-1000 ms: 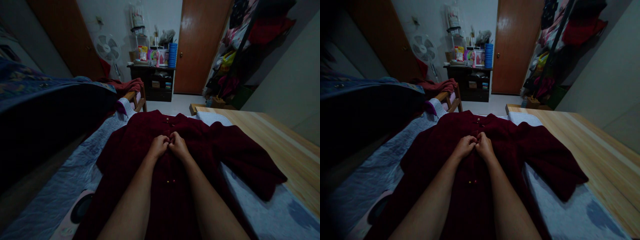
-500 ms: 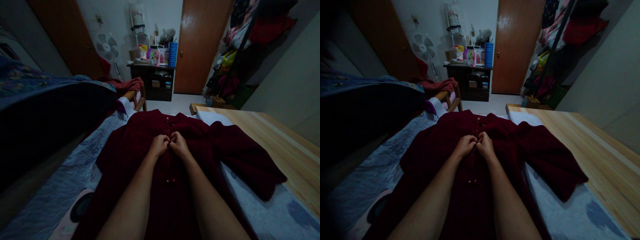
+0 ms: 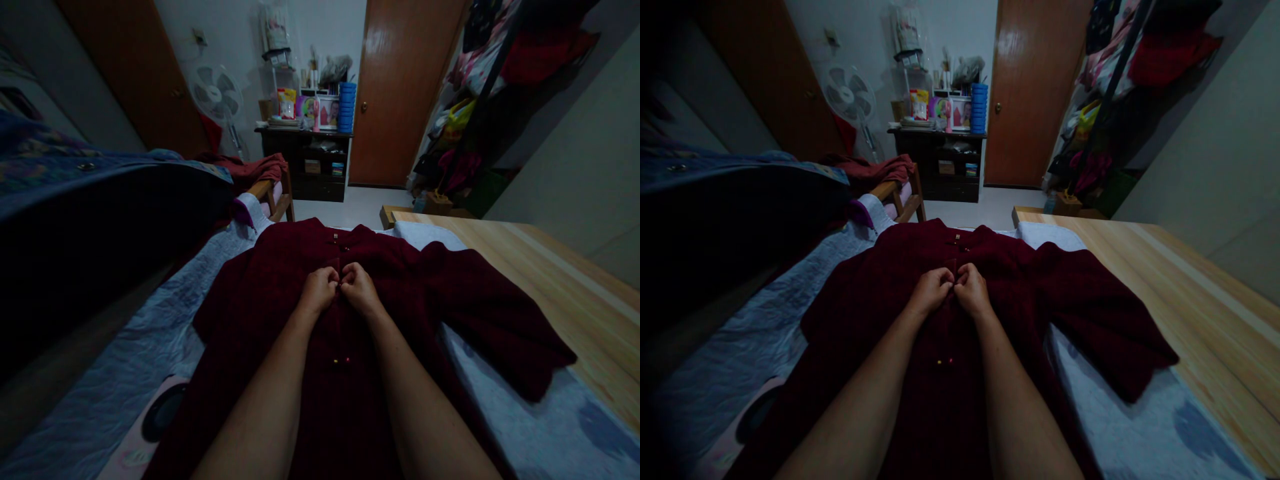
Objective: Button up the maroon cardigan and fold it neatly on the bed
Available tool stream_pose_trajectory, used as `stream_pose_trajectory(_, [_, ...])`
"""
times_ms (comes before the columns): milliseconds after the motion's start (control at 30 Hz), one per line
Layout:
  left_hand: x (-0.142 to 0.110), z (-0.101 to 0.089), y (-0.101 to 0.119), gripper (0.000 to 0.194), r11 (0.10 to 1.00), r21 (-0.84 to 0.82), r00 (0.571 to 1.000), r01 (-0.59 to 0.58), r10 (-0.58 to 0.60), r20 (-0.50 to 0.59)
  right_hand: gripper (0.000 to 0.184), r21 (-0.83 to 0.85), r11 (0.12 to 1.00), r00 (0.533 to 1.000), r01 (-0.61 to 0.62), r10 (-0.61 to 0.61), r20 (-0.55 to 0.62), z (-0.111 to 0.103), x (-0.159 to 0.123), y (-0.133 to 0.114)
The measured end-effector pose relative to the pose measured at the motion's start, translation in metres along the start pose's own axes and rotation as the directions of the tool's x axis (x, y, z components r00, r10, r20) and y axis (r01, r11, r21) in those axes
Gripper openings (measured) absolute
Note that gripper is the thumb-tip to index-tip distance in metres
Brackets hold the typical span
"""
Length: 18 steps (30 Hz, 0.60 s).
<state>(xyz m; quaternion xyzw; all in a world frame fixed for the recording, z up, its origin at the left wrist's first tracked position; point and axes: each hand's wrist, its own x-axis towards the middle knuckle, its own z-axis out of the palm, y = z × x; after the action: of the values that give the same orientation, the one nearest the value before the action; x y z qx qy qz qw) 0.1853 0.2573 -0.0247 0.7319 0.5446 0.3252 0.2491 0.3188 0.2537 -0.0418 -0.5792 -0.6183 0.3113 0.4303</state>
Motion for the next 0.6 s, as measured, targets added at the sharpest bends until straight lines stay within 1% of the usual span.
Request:
stream_pose_trajectory(200, [0.0007, 0.0009, 0.0008, 0.018, 0.998, 0.056, 1.0, -0.012, 0.012, 0.006, 0.032, 0.032, 0.999, 1.0, -0.03, 0.03, 0.007, 0.0002, 0.0008, 0.0008])
stream_pose_trajectory(433, [0.0019, 0.001, -0.0002, 0.019, 0.996, 0.091, 1.0, -0.017, 0.016, 0.018, 0.037, 0.075, 0.996, 0.998, -0.053, 0.052, 0.02, 0.0013, 0.0017, 0.0025])
stream_pose_trajectory(600, [0.0034, -0.0036, -0.0012, 0.022, 0.995, 0.079, 0.995, -0.053, 0.046, 0.087, 0.033, 0.063, 0.996, 0.997, -0.064, 0.061, 0.051, -0.0003, 0.0041, 0.005])
